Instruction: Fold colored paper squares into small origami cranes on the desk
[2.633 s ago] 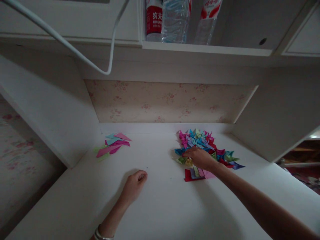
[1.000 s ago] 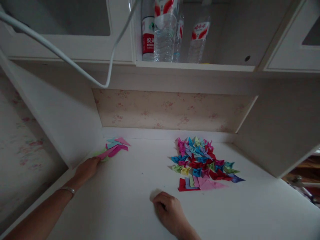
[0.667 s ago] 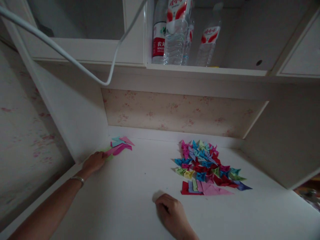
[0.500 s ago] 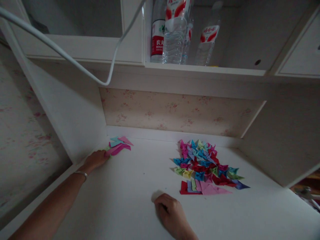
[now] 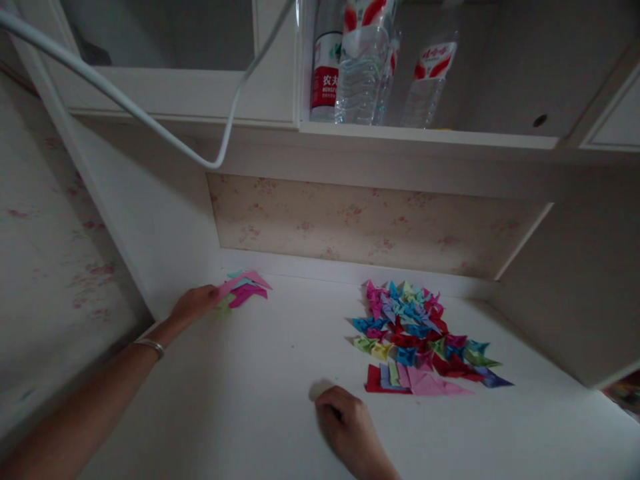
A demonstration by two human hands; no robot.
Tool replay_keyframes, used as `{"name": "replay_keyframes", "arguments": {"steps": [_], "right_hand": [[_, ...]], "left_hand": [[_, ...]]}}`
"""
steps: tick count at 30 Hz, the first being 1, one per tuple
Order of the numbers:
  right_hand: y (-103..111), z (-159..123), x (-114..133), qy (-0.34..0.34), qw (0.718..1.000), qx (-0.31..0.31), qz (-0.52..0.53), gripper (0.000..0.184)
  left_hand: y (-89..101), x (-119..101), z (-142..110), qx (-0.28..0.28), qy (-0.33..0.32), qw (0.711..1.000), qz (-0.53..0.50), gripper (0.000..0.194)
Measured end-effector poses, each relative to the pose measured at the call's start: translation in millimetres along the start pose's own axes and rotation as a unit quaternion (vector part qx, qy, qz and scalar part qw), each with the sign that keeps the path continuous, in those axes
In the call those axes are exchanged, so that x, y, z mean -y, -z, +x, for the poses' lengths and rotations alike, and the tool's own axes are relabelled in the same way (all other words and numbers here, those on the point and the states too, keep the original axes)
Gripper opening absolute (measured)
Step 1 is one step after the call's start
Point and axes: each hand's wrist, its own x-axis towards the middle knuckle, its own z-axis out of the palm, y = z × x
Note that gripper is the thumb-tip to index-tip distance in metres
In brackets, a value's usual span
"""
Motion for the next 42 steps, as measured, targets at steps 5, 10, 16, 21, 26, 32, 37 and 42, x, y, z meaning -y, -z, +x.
{"name": "replay_keyframes", "arguments": {"steps": [5, 10, 16, 21, 26, 32, 37, 42], "right_hand": [[-0.2, 0.1, -2.3, 0.007, 1.000, -0.013, 0.027, 0.022], [-1.3, -1.1, -12.7, -0.044, 0.995, -0.046, 0.075, 0.015], [-3.5, -0.9, -16.8, -0.128, 0.961, -0.088, 0.228, 0.033], [2.5, 3.1, -17.1, -0.171, 0.873, -0.154, 0.431, 0.036], [17.2, 5.9, -14.8, -0.181, 0.809, -0.169, 0.534, 0.036], [20.6, 5.1, 3.1, -0.118, 0.773, -0.028, 0.623, 0.061], [16.1, 1.5, 9.1, -0.105, 0.796, -0.031, 0.596, 0.022], [18.2, -0.3, 1.5, -0.129, 0.839, -0.102, 0.518, 0.022]], "left_hand": [[2.4, -30.1, -27.3, 0.031, 0.005, 0.984, -0.177, 0.043], [-13.8, -85.9, -84.1, 0.069, 0.055, 0.864, -0.495, 0.029], [-61.4, -150.8, -140.6, 0.179, 0.085, 0.697, -0.689, 0.030], [-105.1, -188.7, -165.7, 0.255, 0.101, 0.676, -0.684, 0.028], [-120.9, -196.4, -185.6, 0.376, 0.104, 0.584, -0.712, 0.028], [-110.1, -191.0, -198.1, 0.488, 0.114, 0.571, -0.650, 0.017], [-110.2, -193.8, -197.0, 0.532, 0.115, 0.574, -0.612, 0.013], [-114.7, -193.9, -197.3, 0.509, 0.105, 0.627, -0.581, 0.025]]}}
